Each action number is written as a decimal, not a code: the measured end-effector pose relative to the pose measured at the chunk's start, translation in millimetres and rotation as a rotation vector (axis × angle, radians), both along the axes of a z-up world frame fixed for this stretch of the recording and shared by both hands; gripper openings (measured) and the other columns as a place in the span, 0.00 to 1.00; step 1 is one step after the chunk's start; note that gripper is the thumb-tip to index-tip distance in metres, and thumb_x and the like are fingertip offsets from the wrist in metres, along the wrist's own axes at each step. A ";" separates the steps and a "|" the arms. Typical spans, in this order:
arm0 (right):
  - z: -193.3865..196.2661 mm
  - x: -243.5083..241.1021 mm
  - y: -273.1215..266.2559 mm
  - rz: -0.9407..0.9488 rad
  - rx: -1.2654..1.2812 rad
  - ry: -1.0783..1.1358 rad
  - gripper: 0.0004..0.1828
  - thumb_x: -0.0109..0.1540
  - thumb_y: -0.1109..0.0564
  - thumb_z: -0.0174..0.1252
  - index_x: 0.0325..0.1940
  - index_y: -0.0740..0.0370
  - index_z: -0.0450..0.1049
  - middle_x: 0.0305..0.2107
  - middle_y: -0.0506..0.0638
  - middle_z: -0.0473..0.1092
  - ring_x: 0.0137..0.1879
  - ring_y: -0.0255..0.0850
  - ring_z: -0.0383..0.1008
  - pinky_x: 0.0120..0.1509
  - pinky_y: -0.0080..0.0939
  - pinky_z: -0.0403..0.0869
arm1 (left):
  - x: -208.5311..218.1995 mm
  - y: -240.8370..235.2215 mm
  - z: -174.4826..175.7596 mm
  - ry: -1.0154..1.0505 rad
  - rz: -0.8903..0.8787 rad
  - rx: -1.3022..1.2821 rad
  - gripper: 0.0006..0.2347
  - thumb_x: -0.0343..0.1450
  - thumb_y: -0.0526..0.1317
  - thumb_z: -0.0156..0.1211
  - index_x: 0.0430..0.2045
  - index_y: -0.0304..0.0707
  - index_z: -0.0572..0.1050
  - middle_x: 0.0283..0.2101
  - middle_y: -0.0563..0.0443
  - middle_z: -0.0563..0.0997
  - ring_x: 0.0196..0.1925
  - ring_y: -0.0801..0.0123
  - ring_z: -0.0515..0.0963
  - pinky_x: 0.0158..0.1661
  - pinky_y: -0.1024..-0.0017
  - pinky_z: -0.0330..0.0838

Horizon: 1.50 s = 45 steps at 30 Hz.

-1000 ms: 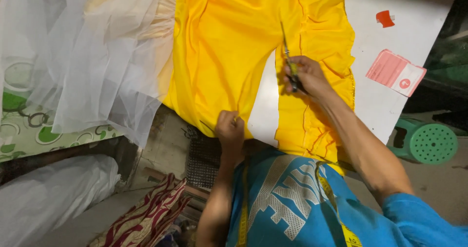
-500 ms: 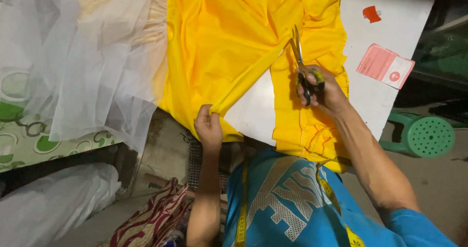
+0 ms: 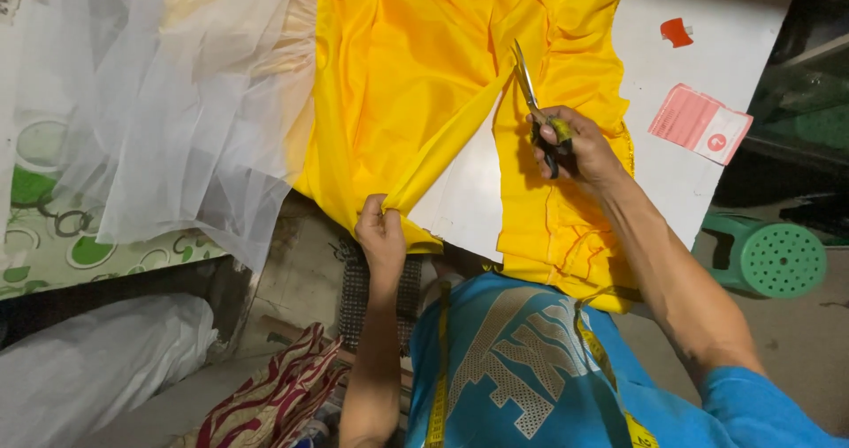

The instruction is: Measuring and cutting yellow fabric using a tape measure and scissors on a work table.

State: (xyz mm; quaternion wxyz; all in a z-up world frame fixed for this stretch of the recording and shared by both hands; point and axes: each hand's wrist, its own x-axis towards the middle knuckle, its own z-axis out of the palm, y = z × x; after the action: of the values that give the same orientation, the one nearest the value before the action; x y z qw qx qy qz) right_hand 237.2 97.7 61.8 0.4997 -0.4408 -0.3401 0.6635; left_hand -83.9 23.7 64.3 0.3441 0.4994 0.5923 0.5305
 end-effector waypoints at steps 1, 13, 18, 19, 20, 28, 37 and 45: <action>-6.0 1.8 2.7 0.005 0.008 0.004 0.22 0.62 0.50 0.63 0.53 0.65 0.68 0.20 0.60 0.70 0.17 0.46 0.73 0.14 0.31 0.62 | 0.2 -1.3 0.3 0.013 0.005 0.007 0.07 0.67 0.26 0.48 0.27 0.37 0.74 0.21 0.53 0.70 0.27 0.72 0.69 0.31 0.71 0.70; 3.3 36.5 -6.7 0.139 0.091 -0.138 0.23 0.61 0.60 0.65 0.57 0.74 0.69 0.21 0.60 0.71 0.17 0.43 0.74 0.18 0.36 0.69 | -20.2 4.6 -32.2 0.040 0.078 0.008 0.07 0.68 0.28 0.48 0.28 0.39 0.74 0.23 0.54 0.70 0.28 0.74 0.68 0.35 0.70 0.70; 63.1 69.7 -46.9 0.082 0.044 -0.352 0.28 0.61 0.65 0.63 0.64 0.76 0.66 0.29 0.61 0.72 0.29 0.43 0.75 0.28 0.43 0.77 | -40.0 31.9 -25.8 0.016 0.169 0.040 0.07 0.68 0.28 0.45 0.28 0.40 0.71 0.22 0.55 0.69 0.26 0.76 0.65 0.37 0.72 0.71; 72.7 78.1 -52.1 0.052 -0.079 -0.515 0.26 0.64 0.71 0.53 0.68 0.72 0.63 0.30 0.58 0.71 0.39 0.46 0.77 0.39 0.45 0.80 | -42.4 37.5 -24.5 0.032 0.207 0.035 0.06 0.69 0.30 0.44 0.30 0.39 0.70 0.28 0.55 0.70 0.32 0.71 0.68 0.40 0.70 0.69; 82.1 86.6 -57.9 0.020 -0.204 -0.675 0.28 0.66 0.77 0.42 0.71 0.68 0.61 0.30 0.56 0.70 0.49 0.49 0.80 0.49 0.48 0.82 | -44.8 43.2 -23.2 0.048 0.243 0.029 0.05 0.70 0.33 0.44 0.33 0.39 0.70 0.34 0.55 0.72 0.39 0.67 0.71 0.42 0.68 0.67; -42.9 189.6 -64.6 -0.039 0.030 -1.681 0.12 0.58 0.55 0.67 0.44 0.59 0.79 0.36 0.56 0.79 0.42 0.60 0.79 0.43 0.58 0.72 | -54.3 57.3 58.6 0.255 0.125 0.263 0.03 0.72 0.34 0.45 0.33 0.37 0.69 0.31 0.54 0.70 0.34 0.66 0.69 0.36 0.66 0.62; 3.5 135.1 -58.7 0.186 -0.112 -1.762 0.13 0.67 0.49 0.62 0.46 0.61 0.81 0.43 0.60 0.78 0.45 0.61 0.79 0.42 0.59 0.75 | 7.5 18.1 91.4 0.605 -1.111 -0.550 0.22 0.73 0.50 0.51 0.58 0.38 0.73 0.58 0.43 0.78 0.59 0.56 0.77 0.58 0.58 0.68; -47.0 52.0 -96.0 0.061 -0.053 -1.643 0.14 0.76 0.52 0.44 0.40 0.62 0.65 0.28 0.57 0.67 0.30 0.53 0.68 0.28 0.54 0.66 | -12.7 160.1 -44.1 0.848 -0.559 0.173 0.20 0.78 0.44 0.52 0.60 0.27 0.68 0.61 0.33 0.74 0.63 0.40 0.71 0.63 0.50 0.61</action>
State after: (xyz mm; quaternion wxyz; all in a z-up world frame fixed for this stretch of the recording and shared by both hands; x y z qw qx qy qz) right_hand 289.2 1.7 14.8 0.0624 -0.7881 -0.5936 0.1503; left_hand -96.6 183.8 20.2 0.1599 0.8363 0.4778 0.2162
